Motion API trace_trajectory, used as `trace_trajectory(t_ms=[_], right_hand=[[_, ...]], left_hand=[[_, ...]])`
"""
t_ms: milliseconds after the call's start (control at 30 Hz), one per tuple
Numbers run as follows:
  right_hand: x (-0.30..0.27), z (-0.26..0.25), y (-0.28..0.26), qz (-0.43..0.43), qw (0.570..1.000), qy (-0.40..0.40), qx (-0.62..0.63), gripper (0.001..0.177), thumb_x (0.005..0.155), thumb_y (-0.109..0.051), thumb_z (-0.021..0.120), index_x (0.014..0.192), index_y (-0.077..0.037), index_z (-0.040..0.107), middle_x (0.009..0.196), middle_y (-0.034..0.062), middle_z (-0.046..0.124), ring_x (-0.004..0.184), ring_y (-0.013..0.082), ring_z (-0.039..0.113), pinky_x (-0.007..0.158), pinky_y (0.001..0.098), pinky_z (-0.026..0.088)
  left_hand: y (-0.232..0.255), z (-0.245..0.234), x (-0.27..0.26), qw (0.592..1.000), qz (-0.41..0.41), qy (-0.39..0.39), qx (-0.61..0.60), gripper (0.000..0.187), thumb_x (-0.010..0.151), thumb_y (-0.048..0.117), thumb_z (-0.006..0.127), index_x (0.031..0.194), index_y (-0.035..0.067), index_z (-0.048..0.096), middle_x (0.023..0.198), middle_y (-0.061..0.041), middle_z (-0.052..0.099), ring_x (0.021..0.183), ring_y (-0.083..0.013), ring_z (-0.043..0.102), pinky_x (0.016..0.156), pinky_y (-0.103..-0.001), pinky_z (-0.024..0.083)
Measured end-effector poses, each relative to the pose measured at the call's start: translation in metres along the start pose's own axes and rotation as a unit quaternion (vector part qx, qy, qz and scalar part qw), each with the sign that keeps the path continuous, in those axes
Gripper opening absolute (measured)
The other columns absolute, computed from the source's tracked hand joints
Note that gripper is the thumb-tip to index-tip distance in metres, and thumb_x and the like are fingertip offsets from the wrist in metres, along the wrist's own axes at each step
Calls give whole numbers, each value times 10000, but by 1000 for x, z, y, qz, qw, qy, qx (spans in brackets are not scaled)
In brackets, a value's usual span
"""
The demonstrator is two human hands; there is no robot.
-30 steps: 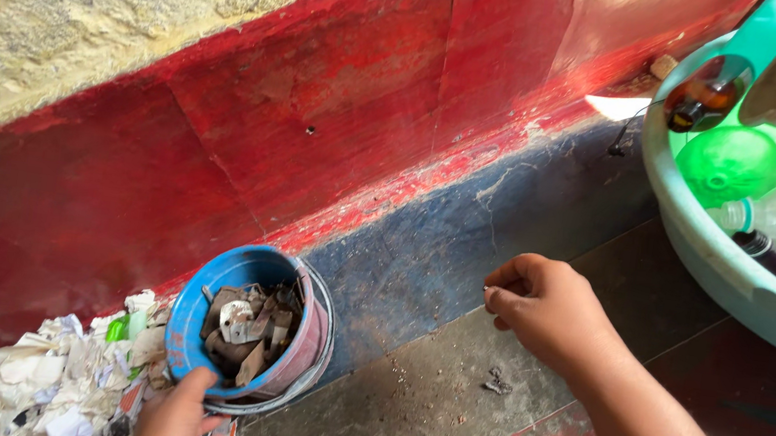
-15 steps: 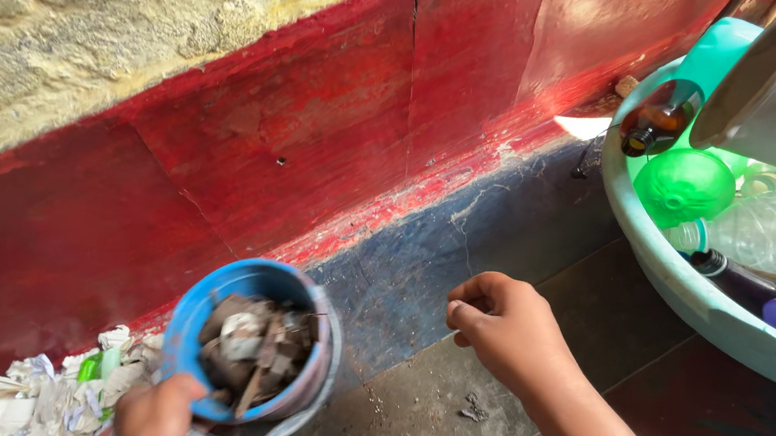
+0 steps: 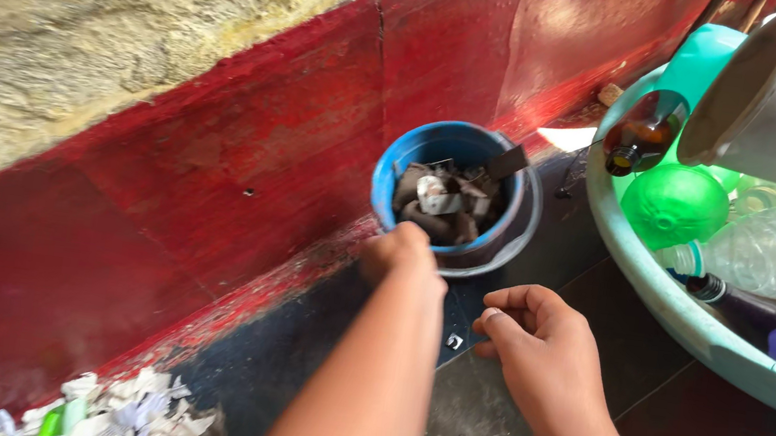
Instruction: The person sorts through a pile of shredded paper on the floor, picking up pieces by hand and placing them into a white bucket lined with a plastic bag. The person also briefly handles a blue bucket containing metal scraps before focusing on the paper.
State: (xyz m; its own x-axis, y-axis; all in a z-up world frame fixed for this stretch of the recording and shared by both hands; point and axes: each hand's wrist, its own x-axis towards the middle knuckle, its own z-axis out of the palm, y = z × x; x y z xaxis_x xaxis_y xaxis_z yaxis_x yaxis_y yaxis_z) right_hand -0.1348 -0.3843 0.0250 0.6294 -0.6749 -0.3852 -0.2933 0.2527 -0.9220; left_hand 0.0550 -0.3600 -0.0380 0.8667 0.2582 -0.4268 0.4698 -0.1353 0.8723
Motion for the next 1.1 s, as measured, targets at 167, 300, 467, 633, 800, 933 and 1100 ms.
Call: trace_trajectory(t_ms=[167, 300, 467, 633, 800, 933, 1100], right_hand=[[6, -2, -3, -24, 1000, 0, 16, 242, 854, -86, 644, 1057, 25, 715, 868, 106, 774, 724, 183, 720, 671, 308, 552], [2, 6, 2, 25, 1000, -5, -15, 211, 892, -117, 656, 1062, -4, 712, 865, 93, 770, 744, 169, 724, 656, 317, 521], [4, 8, 7, -53, 997, -51, -37, 226, 814, -35, 693, 1033, 15, 721, 826, 103, 750, 732, 168, 708, 671, 302, 548], [-25, 24, 3, -44, 983, -142, -108, 178, 808, -22, 707, 975, 39, 707, 818, 82, 720, 714, 155, 681, 656, 310, 532], [-89, 65, -16, -52, 949, -244, -193, 242, 931, -237, 700, 985, -3, 730, 797, 122, 730, 680, 192, 680, 642, 345, 538], [-152, 102, 6, -297, 878, -345, -146, 398, 925, -317, 648, 1214, -46, 688, 1138, 67, 742, 1071, 195, 680, 892, 348, 526], [-215, 146, 101, -506, 684, -416, -321, 689, 980, -367, 630, 1478, 71, 442, 1533, 229, 438, 1425, 350, 400, 1104, 568, 263]], left_hand=[[11, 37, -20, 996, 52, -12, 74, 384, 822, 240, 742, 1039, -78, 745, 1066, -288, 756, 928, -346, 756, 736, -429, 580], [24, 17, -1, 992, -23, -117, 35, 296, 848, 261, 737, 984, 1, 700, 1003, -170, 741, 822, -267, 718, 698, -445, 560], [-26, -70, 1, 956, 189, -123, 186, 572, 1060, 356, 776, 884, -169, 631, 744, -263, 656, 584, -214, 511, 548, -422, 456], [-78, -183, -48, 980, 128, -147, -42, 286, 869, 55, 725, 1135, 37, 621, 739, -76, 689, 578, -125, 607, 534, -282, 463], [-104, -290, -90, 993, 31, -107, -23, 800, 700, -32, 722, 1442, 197, 531, 1325, -67, 590, 1216, -125, 564, 891, -273, 534], [-106, -360, -95, 974, -161, -111, -118, 674, 854, 435, 663, 1457, 170, 515, 1535, -36, 551, 1429, -182, 464, 1065, -385, 326], [-93, -429, -118, 896, -199, -205, -341, 953, 951, 800, 444, 1476, 4, 448, 1567, -155, 479, 1494, -266, 407, 1218, -446, 201]])
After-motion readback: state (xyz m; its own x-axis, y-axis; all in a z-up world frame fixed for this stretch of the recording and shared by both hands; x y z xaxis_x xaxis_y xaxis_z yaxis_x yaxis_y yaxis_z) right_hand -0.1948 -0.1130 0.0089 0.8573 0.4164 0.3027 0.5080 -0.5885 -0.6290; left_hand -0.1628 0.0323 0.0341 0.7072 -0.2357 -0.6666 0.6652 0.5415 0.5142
